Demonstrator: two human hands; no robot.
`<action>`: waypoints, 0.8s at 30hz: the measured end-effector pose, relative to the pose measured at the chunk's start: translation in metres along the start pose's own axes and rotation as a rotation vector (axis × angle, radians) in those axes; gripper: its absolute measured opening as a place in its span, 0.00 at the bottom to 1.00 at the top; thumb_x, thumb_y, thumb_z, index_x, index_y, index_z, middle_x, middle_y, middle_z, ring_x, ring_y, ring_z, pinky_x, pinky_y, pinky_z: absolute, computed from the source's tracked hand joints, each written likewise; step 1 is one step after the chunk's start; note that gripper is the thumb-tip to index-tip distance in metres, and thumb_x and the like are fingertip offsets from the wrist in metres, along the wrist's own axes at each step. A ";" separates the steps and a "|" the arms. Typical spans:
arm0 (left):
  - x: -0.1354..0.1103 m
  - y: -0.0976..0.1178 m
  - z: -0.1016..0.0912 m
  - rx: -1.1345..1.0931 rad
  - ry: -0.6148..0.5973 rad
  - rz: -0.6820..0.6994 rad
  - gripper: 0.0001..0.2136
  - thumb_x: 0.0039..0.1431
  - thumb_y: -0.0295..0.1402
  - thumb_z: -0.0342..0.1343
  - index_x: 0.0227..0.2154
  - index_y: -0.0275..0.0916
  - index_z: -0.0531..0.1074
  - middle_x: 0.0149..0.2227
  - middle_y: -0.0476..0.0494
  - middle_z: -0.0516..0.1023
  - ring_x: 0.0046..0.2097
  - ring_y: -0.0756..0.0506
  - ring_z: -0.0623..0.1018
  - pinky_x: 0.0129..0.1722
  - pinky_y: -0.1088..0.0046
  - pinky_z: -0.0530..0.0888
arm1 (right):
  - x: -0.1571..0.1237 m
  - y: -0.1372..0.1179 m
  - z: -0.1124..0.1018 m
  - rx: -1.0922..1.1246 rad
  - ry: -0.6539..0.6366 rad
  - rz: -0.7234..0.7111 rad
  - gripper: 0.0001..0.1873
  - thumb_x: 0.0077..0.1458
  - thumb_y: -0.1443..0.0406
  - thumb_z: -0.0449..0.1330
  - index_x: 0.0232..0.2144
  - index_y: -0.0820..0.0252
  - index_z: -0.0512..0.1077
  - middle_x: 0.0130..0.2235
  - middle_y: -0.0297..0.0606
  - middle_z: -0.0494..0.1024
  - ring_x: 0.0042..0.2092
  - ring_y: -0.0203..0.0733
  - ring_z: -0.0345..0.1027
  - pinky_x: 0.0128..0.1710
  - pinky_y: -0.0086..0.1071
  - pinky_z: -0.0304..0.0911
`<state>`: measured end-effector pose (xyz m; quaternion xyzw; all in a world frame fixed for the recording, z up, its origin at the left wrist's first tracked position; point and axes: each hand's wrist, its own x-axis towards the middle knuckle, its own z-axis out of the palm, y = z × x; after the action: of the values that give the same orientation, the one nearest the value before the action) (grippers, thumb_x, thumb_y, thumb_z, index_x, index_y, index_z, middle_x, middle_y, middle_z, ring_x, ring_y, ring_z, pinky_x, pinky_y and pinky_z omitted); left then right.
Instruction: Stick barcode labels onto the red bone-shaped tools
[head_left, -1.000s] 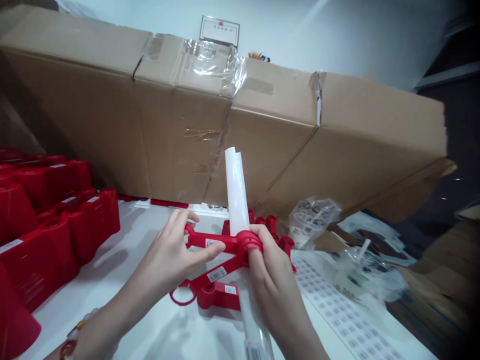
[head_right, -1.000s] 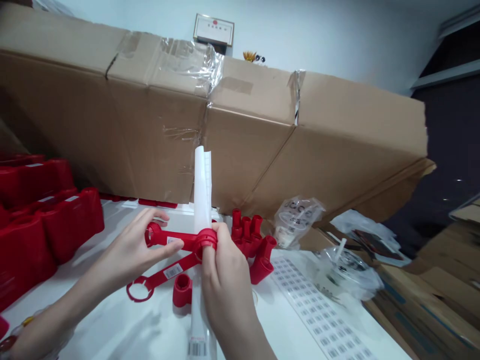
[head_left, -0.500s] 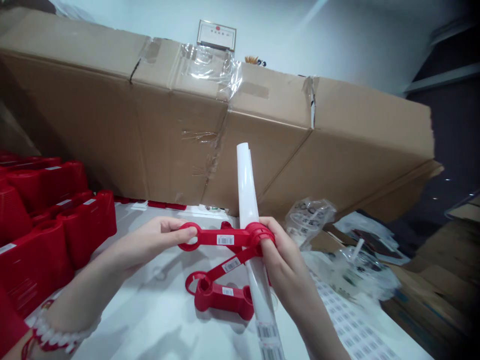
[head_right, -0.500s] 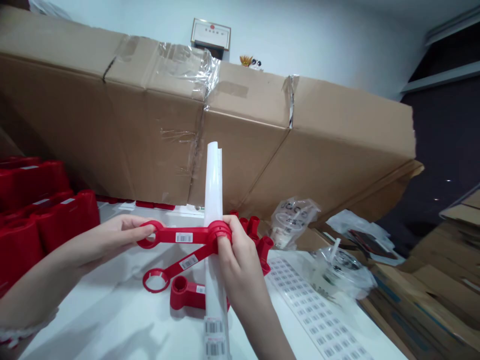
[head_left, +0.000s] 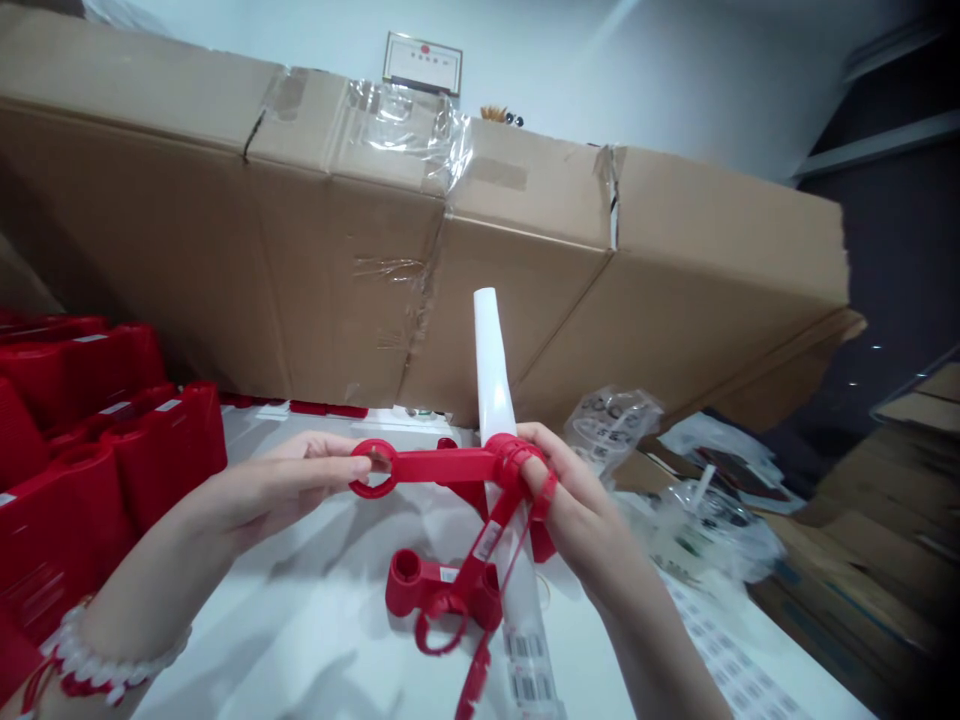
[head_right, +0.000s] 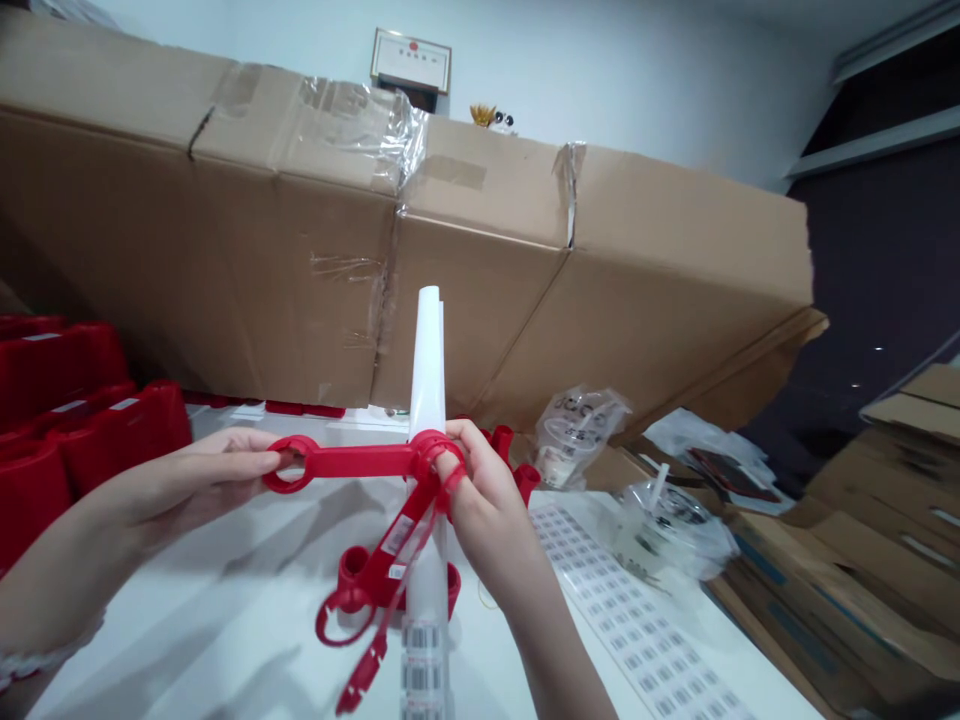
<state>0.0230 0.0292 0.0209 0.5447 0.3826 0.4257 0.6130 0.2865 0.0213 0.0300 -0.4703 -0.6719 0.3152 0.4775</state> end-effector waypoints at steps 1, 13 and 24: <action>0.001 0.000 0.001 0.048 -0.001 0.015 0.09 0.53 0.44 0.69 0.27 0.46 0.82 0.36 0.47 0.85 0.48 0.38 0.80 0.55 0.63 0.73 | -0.001 0.001 0.000 -0.022 0.006 -0.013 0.12 0.66 0.56 0.52 0.35 0.56 0.68 0.29 0.32 0.70 0.29 0.39 0.63 0.28 0.31 0.58; -0.021 -0.001 0.015 0.245 0.401 0.420 0.16 0.54 0.43 0.71 0.43 0.49 0.74 0.38 0.53 0.78 0.39 0.49 0.79 0.36 0.81 0.76 | -0.012 0.006 0.020 -0.190 0.097 -0.036 0.15 0.72 0.58 0.47 0.34 0.55 0.65 0.29 0.30 0.70 0.30 0.39 0.63 0.30 0.31 0.58; -0.021 -0.010 0.051 0.217 0.343 0.431 0.08 0.60 0.35 0.67 0.37 0.47 0.72 0.34 0.56 0.76 0.37 0.53 0.79 0.37 0.82 0.78 | -0.023 -0.005 0.031 -0.134 0.071 -0.108 0.14 0.72 0.59 0.47 0.34 0.55 0.66 0.30 0.30 0.71 0.31 0.38 0.62 0.30 0.29 0.59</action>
<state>0.0639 -0.0086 0.0164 0.5958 0.3992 0.5884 0.3733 0.2577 -0.0011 0.0155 -0.4751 -0.6987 0.2263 0.4846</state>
